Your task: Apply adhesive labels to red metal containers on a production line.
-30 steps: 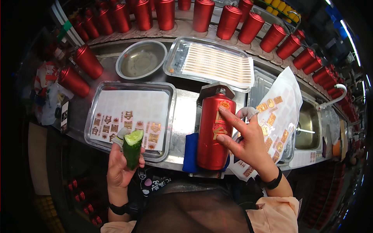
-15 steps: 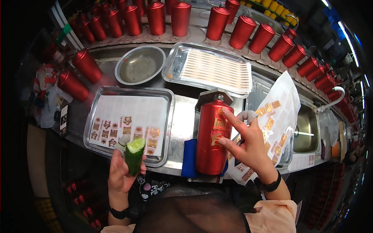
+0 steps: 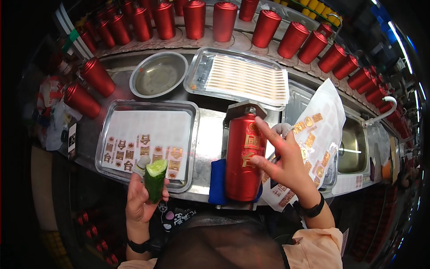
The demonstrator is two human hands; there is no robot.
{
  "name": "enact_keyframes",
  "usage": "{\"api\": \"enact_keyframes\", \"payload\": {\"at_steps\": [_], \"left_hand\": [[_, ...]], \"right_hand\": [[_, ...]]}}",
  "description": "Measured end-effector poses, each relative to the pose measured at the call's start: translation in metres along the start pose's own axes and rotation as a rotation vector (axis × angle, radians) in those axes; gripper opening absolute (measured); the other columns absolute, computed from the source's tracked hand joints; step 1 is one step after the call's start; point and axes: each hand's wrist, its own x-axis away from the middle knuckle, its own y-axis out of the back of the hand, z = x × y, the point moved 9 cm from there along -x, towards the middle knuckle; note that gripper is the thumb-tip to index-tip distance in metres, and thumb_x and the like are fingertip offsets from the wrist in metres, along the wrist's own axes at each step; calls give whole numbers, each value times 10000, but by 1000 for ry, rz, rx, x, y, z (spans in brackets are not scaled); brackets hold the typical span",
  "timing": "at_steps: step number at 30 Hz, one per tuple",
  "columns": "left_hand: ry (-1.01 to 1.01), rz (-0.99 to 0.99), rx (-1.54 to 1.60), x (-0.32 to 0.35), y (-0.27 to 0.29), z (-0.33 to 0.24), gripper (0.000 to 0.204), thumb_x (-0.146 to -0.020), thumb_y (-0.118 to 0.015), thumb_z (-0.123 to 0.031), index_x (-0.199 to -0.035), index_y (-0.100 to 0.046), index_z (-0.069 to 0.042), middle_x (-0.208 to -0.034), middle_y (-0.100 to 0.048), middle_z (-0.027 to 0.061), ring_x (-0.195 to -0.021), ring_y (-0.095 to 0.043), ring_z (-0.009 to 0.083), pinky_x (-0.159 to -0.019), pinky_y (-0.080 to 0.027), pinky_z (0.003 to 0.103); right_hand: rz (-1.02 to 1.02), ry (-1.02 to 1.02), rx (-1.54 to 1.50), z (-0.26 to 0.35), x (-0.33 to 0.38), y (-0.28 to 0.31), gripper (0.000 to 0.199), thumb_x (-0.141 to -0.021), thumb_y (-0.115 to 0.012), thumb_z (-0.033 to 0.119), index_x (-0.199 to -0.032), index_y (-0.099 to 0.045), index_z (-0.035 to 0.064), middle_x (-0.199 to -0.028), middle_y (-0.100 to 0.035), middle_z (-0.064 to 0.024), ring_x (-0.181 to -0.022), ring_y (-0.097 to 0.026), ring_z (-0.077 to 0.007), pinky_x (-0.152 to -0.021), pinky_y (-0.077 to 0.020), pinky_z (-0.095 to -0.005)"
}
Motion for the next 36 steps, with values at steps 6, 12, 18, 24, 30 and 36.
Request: {"api": "enact_keyframes", "payload": {"at_steps": [6,12,18,24,30,36], "left_hand": [[3,-9,-11,-1,-1,0,860,-829,-728,-272,-1472,-199,-54,-1152,-566,260,-839,-653,273,-699,-555,361],[-14,2,-30,-5,-6,0,735,-870,-685,-279,-1427,-271,-38,-1135,-565,258,-850,-620,274,-710,-523,366],[23,-24,3,-11,-7,5,879,-807,-752,-280,-1472,-220,-60,-1155,-571,254,-838,-656,276,-680,-559,358],[27,0,19,-13,-8,7,875,-816,-747,-269,-1475,-209,-63,-1144,-575,263,-840,-662,278,-696,-558,359],[30,6,16,-14,-7,7,878,-823,-742,-277,-1477,-198,-62,-1143,-573,269,-846,-661,276,-702,-556,358],[21,7,14,-16,-7,6,874,-829,-736,-286,-1478,-197,-59,-1139,-573,268,-846,-662,271,-706,-554,354]], "right_hand": [[-28,-635,-908,-66,6,-27,348,-905,-650,100,-1233,-568,16,-1016,-579,-18,-703,-535,-18,-612,-421,-157],[-59,-523,-1013,-59,-8,-37,332,-887,-709,155,-1116,-511,18,-984,-592,-48,-769,-616,-58,-632,-484,-165],[-31,-602,-901,-73,-12,-46,403,-847,-760,204,-1094,-500,21,-945,-589,-60,-712,-600,-61,-608,-482,-164],[-56,-561,-784,-72,-15,-42,372,-836,-766,212,-1041,-517,26,-925,-581,-45,-777,-584,-68,-642,-490,-202],[-24,-586,-636,-77,-18,-46,456,-790,-789,354,-979,-521,37,-791,-498,0,-720,-470,-83,-622,-417,-240],[-7,-543,-489,-74,-26,-42,531,-756,-789,445,-934,-497,40,-723,-457,0,-671,-434,-98,-583,-388,-257]]}}
